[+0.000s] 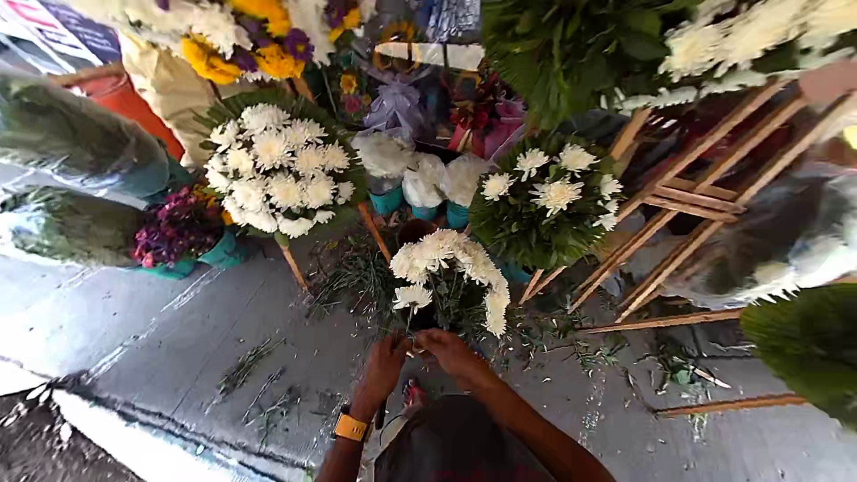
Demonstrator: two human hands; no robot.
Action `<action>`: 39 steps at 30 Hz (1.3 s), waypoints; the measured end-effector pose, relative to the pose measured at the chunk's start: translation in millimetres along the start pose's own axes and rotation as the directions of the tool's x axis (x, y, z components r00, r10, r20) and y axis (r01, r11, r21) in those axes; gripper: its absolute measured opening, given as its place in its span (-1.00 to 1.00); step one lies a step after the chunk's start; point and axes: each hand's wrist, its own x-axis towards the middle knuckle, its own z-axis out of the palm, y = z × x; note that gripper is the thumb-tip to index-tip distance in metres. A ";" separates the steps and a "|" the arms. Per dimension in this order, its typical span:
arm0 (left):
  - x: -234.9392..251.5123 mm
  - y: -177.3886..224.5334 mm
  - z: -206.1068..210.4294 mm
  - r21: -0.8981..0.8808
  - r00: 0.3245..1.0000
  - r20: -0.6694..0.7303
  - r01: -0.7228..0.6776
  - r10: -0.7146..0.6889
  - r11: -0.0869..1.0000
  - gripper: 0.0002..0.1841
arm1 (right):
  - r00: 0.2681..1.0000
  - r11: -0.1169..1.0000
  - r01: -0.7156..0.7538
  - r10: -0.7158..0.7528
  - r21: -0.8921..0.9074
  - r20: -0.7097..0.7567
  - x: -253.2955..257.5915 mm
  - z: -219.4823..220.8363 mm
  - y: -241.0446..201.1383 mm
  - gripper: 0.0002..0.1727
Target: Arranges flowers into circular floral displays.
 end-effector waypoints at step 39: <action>30.6 146.1 146.3 -0.172 0.922 0.181 -0.314 0.343 0.934 -0.41 | 0.725 0.554 0.607 -0.092 0.570 -0.682 -64.2 -191.5 -20.2 -0.75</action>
